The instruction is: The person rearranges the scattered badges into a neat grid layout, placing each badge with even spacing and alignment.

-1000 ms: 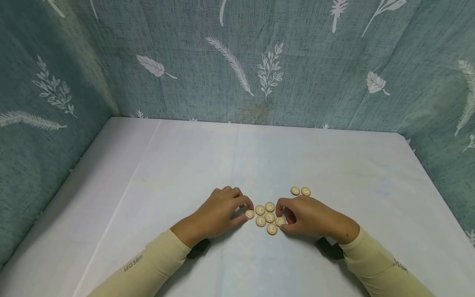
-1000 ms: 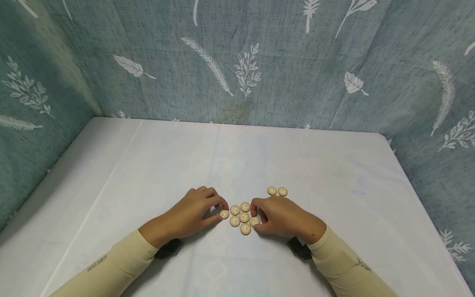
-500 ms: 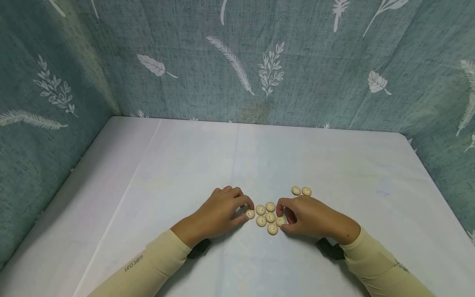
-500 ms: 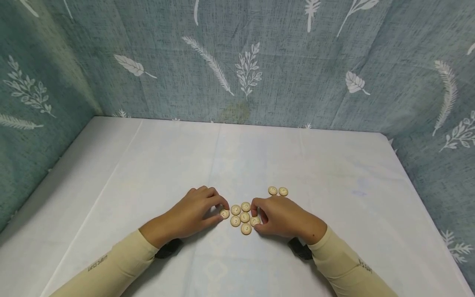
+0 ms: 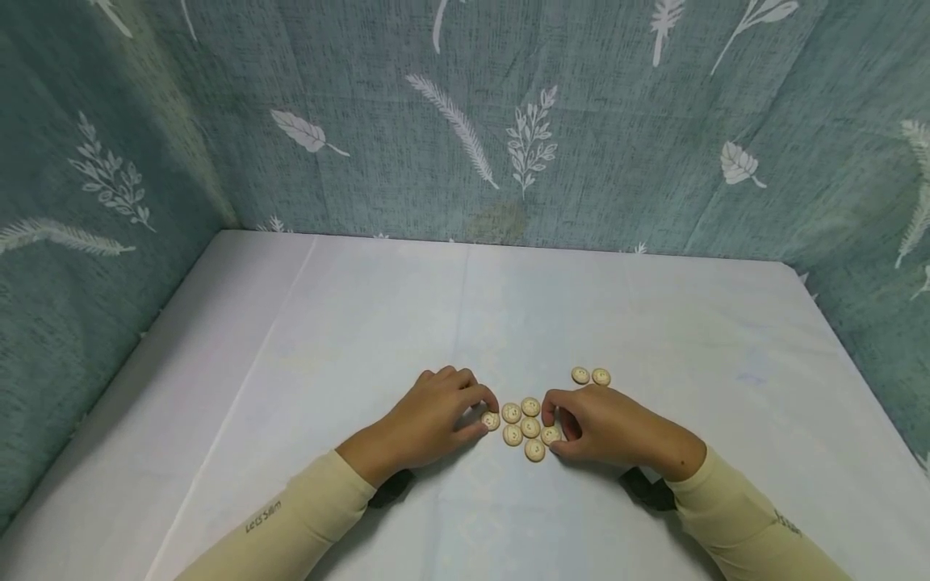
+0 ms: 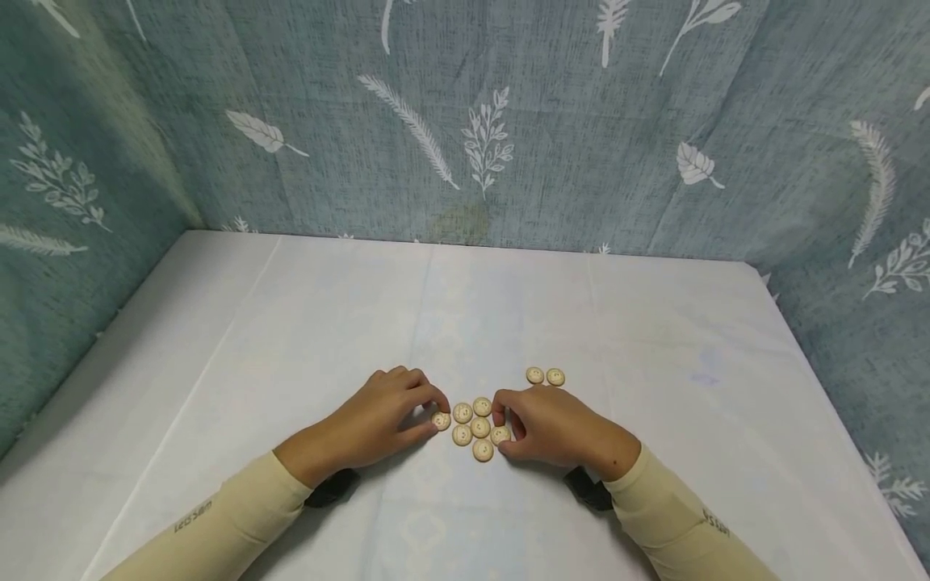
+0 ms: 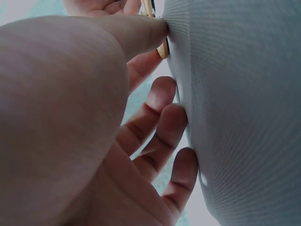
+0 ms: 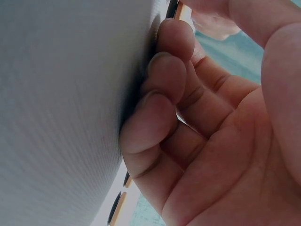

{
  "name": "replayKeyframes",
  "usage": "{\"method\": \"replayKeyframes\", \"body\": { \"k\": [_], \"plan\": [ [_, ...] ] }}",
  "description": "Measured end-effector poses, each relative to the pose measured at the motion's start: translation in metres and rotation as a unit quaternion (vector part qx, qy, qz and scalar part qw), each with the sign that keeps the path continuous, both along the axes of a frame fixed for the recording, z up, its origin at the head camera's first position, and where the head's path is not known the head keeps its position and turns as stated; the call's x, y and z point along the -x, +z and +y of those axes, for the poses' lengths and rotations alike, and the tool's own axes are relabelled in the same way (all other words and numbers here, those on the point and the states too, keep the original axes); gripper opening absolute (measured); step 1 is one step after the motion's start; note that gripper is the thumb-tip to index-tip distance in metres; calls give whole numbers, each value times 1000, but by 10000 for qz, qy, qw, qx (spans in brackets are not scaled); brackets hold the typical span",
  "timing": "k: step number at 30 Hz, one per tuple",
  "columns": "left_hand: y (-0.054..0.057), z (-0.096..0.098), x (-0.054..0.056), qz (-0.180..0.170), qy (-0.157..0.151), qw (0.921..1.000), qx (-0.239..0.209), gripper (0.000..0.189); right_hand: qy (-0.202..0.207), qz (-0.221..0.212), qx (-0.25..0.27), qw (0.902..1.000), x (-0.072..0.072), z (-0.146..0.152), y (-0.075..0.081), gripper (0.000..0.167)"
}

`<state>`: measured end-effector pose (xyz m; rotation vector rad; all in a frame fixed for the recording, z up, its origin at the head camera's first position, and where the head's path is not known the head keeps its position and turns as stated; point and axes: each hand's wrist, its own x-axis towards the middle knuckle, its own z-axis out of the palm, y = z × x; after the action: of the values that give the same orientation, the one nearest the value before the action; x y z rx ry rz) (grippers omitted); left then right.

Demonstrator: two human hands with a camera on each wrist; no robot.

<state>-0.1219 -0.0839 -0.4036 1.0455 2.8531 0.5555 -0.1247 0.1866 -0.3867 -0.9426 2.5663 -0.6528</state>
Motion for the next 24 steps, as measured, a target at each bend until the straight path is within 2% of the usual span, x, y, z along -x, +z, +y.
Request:
{"method": "replayKeyframes", "body": {
  "k": [7,24],
  "plan": [
    [0,0,1,77,20,10000,-27,18,-1,128,11,9999,0,-1,0,21],
    [0,0,0,53,-24,10000,11,19,1,7,12,10000,0,0,1,20]
  ]
}}
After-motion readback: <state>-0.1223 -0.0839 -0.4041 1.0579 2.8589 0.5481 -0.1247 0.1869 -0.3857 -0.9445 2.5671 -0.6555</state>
